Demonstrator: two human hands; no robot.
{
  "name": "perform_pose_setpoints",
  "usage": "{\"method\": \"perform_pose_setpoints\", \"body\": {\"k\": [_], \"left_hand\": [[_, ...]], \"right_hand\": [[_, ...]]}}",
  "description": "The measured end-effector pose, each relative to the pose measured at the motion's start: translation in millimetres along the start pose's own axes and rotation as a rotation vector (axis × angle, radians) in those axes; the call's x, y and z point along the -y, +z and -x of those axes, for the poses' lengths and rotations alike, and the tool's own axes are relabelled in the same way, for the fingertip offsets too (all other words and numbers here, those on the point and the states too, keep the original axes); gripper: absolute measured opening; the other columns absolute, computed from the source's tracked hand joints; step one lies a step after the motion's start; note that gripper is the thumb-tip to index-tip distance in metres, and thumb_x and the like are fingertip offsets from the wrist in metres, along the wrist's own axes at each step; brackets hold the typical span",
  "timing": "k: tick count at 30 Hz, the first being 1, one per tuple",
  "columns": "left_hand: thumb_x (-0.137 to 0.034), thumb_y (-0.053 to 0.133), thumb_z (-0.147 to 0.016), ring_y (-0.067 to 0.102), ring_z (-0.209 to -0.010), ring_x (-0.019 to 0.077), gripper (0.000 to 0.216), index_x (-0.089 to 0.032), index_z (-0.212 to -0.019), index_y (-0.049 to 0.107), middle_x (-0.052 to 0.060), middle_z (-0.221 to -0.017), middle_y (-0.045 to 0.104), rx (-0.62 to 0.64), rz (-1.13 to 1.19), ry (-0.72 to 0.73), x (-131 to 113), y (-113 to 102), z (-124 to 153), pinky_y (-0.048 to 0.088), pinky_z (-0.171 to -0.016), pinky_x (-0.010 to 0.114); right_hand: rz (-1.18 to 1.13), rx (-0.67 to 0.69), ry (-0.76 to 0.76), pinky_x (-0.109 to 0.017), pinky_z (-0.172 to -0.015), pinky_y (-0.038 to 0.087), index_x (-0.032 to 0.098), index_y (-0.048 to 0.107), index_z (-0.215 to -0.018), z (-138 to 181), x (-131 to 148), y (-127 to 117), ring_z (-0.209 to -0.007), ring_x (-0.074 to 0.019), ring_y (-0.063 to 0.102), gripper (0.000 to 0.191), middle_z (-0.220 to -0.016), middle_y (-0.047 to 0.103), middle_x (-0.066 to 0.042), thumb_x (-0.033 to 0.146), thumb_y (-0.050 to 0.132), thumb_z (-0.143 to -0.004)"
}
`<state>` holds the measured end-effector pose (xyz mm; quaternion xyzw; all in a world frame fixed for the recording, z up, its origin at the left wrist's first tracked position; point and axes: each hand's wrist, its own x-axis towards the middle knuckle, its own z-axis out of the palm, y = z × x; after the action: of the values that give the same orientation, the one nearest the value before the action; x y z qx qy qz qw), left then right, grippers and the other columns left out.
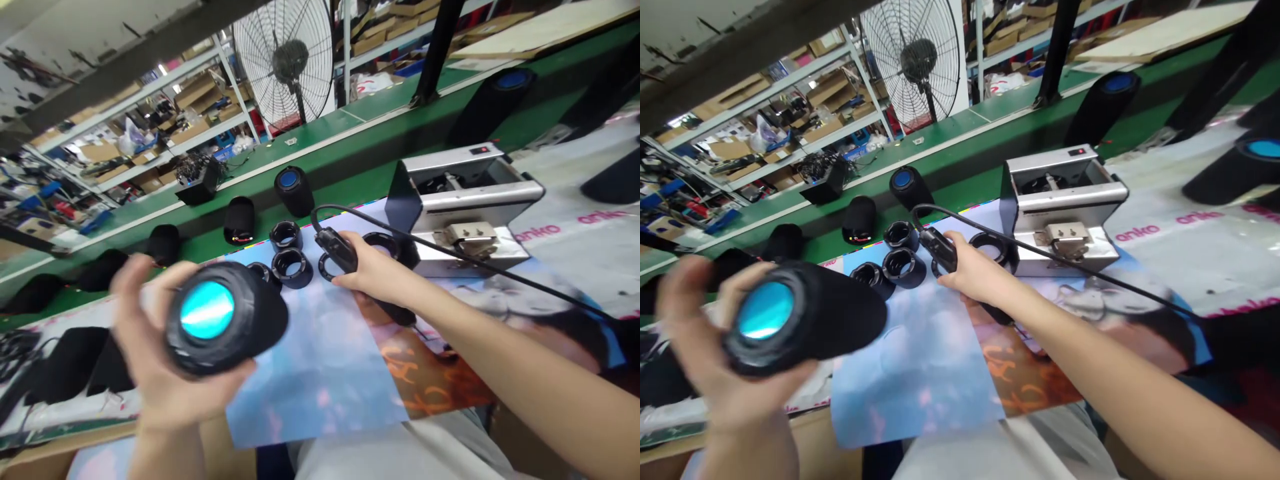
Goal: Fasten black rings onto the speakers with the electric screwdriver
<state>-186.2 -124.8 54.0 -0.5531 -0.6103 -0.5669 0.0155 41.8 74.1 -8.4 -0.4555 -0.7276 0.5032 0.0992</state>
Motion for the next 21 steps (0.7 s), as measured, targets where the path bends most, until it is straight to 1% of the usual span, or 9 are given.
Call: {"method": "perform_pose_setpoints", "body": {"k": [2,4,7,10,12,14,17,19,21], "left_hand": [[-0.036,0.107,-0.042,0.067,-0.120,0.0325,0.136,-0.040,-0.159,0.039,0.007,-0.138,0.059,0.176,0.110,-0.074,-1,34,39,0.060,-0.094,0.041],[-0.037,0.105,-0.054,0.070,-0.118,0.0290,0.124,-0.041,-0.159,0.039,0.006,-0.135,0.061,0.179,0.197,-0.197,2,65,68,0.059,-0.098,0.039],[-0.042,0.105,-0.056,0.069,-0.124,0.0284,0.117,-0.039,-0.155,0.042,0.005,-0.134,0.060,0.136,0.276,-0.351,7,95,92,0.056,-0.105,0.038],[-0.045,0.105,-0.054,0.062,-0.136,0.0314,0.118,-0.039,-0.154,0.044,0.006,-0.147,0.055,0.185,0.350,-0.443,8,99,95,0.052,-0.113,0.040],[-0.046,0.106,-0.053,0.055,-0.145,0.0347,0.120,-0.038,-0.155,0.044,0.008,-0.159,0.049,0.261,0.377,-0.481,7,93,90,0.049,-0.118,0.043],[-0.046,0.106,-0.051,0.048,-0.152,0.0382,0.124,-0.036,-0.157,0.042,0.011,-0.166,0.044,0.347,0.390,-0.501,7,84,82,0.046,-0.122,0.047],[-0.042,0.107,-0.051,0.042,-0.157,0.0410,0.127,-0.032,-0.159,0.041,0.014,-0.170,0.042,0.461,0.423,-0.483,8,75,70,0.041,-0.126,0.052],[-0.037,0.107,-0.051,0.049,-0.152,0.0408,0.120,-0.031,-0.155,0.047,0.014,-0.166,0.049,0.521,0.452,-0.467,9,75,63,0.044,-0.124,0.052],[-0.034,0.107,-0.051,0.063,-0.138,0.0388,0.109,-0.029,-0.146,0.054,0.013,-0.152,0.062,0.532,0.467,-0.455,8,80,59,0.052,-0.116,0.050]], "right_hand": [[0.087,0.029,0.030,-0.020,-0.047,0.050,0.024,0.025,-0.163,-8,-1,6,-0.052,-0.0099,0.059,0.086,-0.089,0.067,0.001,0.020,0.073,-0.091],[0.176,0.029,0.040,-0.023,-0.061,0.059,0.022,0.028,-0.163,-13,-3,10,-0.068,-0.0110,0.065,0.081,-0.107,0.068,-0.006,0.022,0.072,-0.095],[0.301,-0.015,0.014,-0.040,-0.094,0.064,0.021,0.038,-0.159,-19,-6,17,-0.106,-0.0206,0.068,0.072,-0.134,0.061,-0.013,0.025,0.074,-0.097],[0.357,-0.054,-0.021,-0.050,-0.110,0.057,0.019,0.044,-0.155,-24,-11,23,-0.123,-0.0255,0.063,0.064,-0.141,0.057,-0.013,0.025,0.072,-0.098],[0.346,-0.078,-0.033,-0.048,-0.109,0.057,0.017,0.047,-0.152,-23,-12,24,-0.119,-0.0247,0.065,0.063,-0.136,0.061,-0.013,0.021,0.074,-0.095],[0.303,-0.116,-0.035,-0.042,-0.100,0.059,0.016,0.047,-0.150,-16,-10,20,-0.110,-0.0240,0.068,0.067,-0.127,0.066,-0.012,0.018,0.077,-0.090],[0.186,-0.179,-0.050,-0.030,-0.073,0.058,0.021,0.043,-0.150,6,2,2,-0.082,-0.0208,0.072,0.075,-0.106,0.072,-0.006,0.025,0.080,-0.085],[0.096,-0.194,-0.070,-0.027,-0.056,0.052,0.025,0.041,-0.148,27,10,-16,-0.060,-0.0179,0.066,0.079,-0.090,0.070,-0.001,0.040,0.080,-0.081],[0.029,-0.206,-0.097,-0.026,-0.049,0.050,0.027,0.046,-0.142,49,16,-34,-0.055,-0.0183,0.064,0.082,-0.083,0.070,0.001,0.049,0.081,-0.071]]}}
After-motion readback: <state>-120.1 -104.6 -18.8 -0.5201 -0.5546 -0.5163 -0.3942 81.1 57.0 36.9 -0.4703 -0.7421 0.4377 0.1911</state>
